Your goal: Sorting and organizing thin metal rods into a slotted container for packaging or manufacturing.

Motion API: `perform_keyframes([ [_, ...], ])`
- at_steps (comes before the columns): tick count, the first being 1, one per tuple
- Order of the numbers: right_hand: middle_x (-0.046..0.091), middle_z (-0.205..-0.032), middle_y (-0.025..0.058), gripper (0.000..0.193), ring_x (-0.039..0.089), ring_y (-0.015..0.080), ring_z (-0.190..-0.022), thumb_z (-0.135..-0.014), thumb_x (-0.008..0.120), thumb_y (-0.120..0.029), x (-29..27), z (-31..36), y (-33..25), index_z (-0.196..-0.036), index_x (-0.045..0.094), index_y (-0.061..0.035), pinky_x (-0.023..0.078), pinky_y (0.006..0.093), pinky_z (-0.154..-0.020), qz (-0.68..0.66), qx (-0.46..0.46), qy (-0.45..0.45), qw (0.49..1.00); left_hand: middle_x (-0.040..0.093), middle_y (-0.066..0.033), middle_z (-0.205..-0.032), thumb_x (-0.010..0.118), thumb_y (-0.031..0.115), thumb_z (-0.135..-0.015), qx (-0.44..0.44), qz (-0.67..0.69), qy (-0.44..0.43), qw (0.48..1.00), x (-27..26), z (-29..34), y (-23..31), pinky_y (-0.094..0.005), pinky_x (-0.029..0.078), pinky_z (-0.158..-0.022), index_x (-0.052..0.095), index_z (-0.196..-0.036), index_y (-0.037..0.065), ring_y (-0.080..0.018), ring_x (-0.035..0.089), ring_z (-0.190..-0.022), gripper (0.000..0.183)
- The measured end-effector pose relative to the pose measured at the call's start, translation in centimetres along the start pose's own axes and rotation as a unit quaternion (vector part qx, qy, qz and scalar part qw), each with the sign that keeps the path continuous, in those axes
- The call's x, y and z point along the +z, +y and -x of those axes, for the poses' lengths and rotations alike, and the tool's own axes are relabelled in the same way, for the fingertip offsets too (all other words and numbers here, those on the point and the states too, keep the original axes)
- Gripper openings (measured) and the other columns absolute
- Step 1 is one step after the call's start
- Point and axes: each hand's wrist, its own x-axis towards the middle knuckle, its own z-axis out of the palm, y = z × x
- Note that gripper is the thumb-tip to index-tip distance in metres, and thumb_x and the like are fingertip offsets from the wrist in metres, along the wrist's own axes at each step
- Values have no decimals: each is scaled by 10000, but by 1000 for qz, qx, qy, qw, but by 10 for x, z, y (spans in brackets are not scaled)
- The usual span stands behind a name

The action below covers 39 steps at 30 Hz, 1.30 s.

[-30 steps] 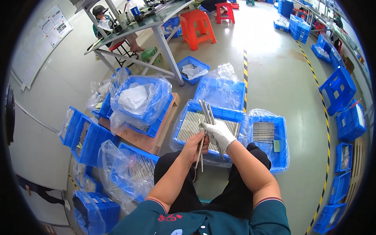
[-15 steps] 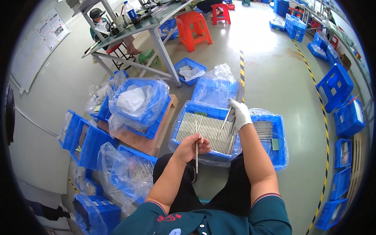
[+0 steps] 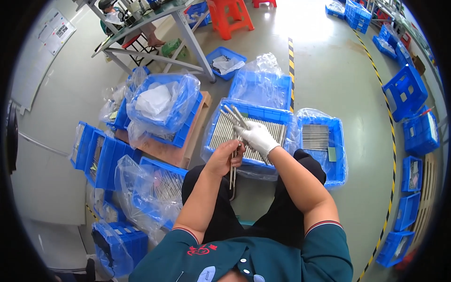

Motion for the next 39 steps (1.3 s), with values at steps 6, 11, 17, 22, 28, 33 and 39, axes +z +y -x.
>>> perform_keyframes([
  [6,630,-641,83,256,543,118,-468,-889,501,-254,-9,14,-3,-940,581,-16,435,282,-458,42,52,24,997,540,-15,-734,545,330,-922,137,0,134,981,-5,-9,-2,-308,494,-616,567,-866,60,-137,554,-636,277],
  [11,648,-674,90,220,565,118,-494,-869,508,-184,-6,29,-5,-949,559,14,442,274,-460,25,20,-44,999,498,-9,-693,547,359,-918,206,114,217,947,-13,-14,5,-299,450,-603,560,-879,53,-134,510,-633,309],
  [17,648,-674,83,187,573,130,-484,-858,537,-179,-1,33,-14,-876,555,6,447,280,-444,73,31,-49,996,454,-2,-678,515,388,-928,222,187,180,940,-17,-15,2,-287,388,-576,555,-914,44,-125,438,-596,347],
  [22,643,-685,91,195,580,131,-497,-837,556,-179,0,29,-6,-868,552,13,444,277,-434,92,-2,-13,996,438,9,-657,525,380,-924,215,167,168,948,-12,-17,-2,-273,377,-564,574,-919,28,-104,430,-588,356],
  [28,642,-703,128,187,619,168,-539,-793,560,-142,10,18,3,-885,556,21,464,292,-457,-8,-1,39,999,455,34,-654,533,386,-923,126,33,244,961,14,-21,-19,-243,390,-522,611,-934,93,-91,456,-571,303],
  [33,616,-679,72,141,535,93,-465,-805,556,-75,16,14,2,-931,533,-16,398,222,-393,-65,56,9,996,473,33,-693,509,295,-938,133,9,211,968,-3,-21,-15,-252,402,-506,614,-939,96,-86,481,-589,224],
  [39,618,-678,72,140,532,90,-460,-835,563,-84,22,15,8,-952,529,-14,388,198,-387,-236,65,11,969,438,64,-674,535,279,-926,158,42,237,958,15,-18,-14,-197,342,-479,627,-924,95,-31,415,-551,206],
])
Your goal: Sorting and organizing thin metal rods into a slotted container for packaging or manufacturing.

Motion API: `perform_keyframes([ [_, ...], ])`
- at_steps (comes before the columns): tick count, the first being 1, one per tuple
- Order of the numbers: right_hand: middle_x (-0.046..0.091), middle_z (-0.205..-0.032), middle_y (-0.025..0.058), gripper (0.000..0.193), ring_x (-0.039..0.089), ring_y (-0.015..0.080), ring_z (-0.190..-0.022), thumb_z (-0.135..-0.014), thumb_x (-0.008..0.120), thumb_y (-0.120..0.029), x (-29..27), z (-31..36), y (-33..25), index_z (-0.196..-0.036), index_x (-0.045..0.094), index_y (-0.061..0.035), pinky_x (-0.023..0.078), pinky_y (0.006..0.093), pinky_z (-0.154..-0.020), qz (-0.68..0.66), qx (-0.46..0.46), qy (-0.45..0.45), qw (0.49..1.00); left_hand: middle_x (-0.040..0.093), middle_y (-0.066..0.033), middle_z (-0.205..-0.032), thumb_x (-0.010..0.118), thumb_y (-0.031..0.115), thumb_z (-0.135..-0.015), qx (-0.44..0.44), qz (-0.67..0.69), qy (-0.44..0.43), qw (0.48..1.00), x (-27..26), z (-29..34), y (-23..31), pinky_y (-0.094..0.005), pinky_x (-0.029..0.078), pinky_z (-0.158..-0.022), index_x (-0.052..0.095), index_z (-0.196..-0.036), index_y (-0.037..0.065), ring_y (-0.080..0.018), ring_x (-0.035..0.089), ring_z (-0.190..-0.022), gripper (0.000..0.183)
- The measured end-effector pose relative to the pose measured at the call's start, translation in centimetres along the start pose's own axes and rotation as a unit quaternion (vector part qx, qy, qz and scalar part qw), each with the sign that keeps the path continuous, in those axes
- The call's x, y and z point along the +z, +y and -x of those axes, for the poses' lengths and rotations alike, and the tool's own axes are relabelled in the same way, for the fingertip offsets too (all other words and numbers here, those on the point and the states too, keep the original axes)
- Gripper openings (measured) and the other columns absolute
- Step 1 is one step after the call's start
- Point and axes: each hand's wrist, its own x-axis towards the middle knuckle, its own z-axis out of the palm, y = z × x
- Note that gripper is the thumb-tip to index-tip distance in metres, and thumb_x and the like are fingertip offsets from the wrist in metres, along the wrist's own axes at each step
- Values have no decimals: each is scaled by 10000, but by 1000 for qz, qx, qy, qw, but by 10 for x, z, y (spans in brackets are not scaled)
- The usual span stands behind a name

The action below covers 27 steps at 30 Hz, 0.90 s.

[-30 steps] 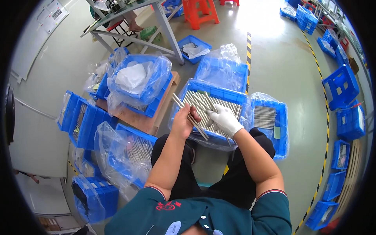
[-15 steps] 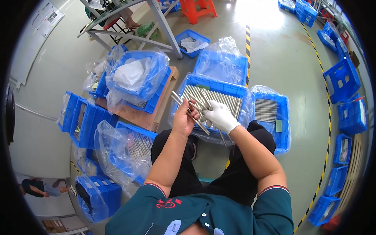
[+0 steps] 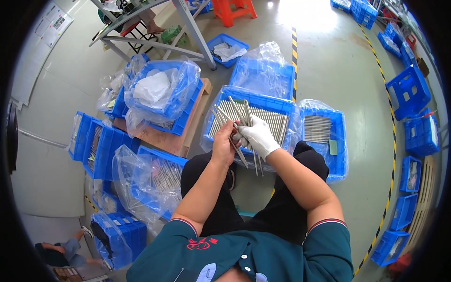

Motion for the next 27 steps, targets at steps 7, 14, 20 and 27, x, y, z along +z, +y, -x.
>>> perform_keyframes([
  [7,623,-691,77,129,565,106,-477,-833,557,-99,-2,-8,10,-931,546,-16,409,218,-385,16,-42,10,999,484,54,-690,534,298,-934,32,-28,-19,999,-3,0,-10,-188,318,-459,628,-892,65,-28,394,-523,255],
  [14,597,-626,74,186,565,140,-489,-869,552,-195,-9,-9,-16,-892,546,-11,459,287,-472,242,-55,87,965,323,55,-563,488,290,-950,68,-13,25,997,-7,-2,4,-201,271,-423,517,-780,91,-35,298,-465,264],
  [20,517,-624,-10,272,425,63,-500,-857,634,-332,-19,-11,-25,-854,614,-61,314,233,-437,16,34,-41,998,387,37,-642,504,382,-933,-166,23,-153,974,-3,4,0,-222,290,-474,516,-796,82,-79,333,-516,330],
  [27,466,-564,-5,336,421,102,-444,-808,630,-373,-55,-53,-21,-734,585,-49,301,250,-412,-34,-70,168,983,429,8,-648,519,282,-926,-246,-28,-236,940,3,15,-7,-224,314,-481,537,-823,38,-83,351,-523,266],
])
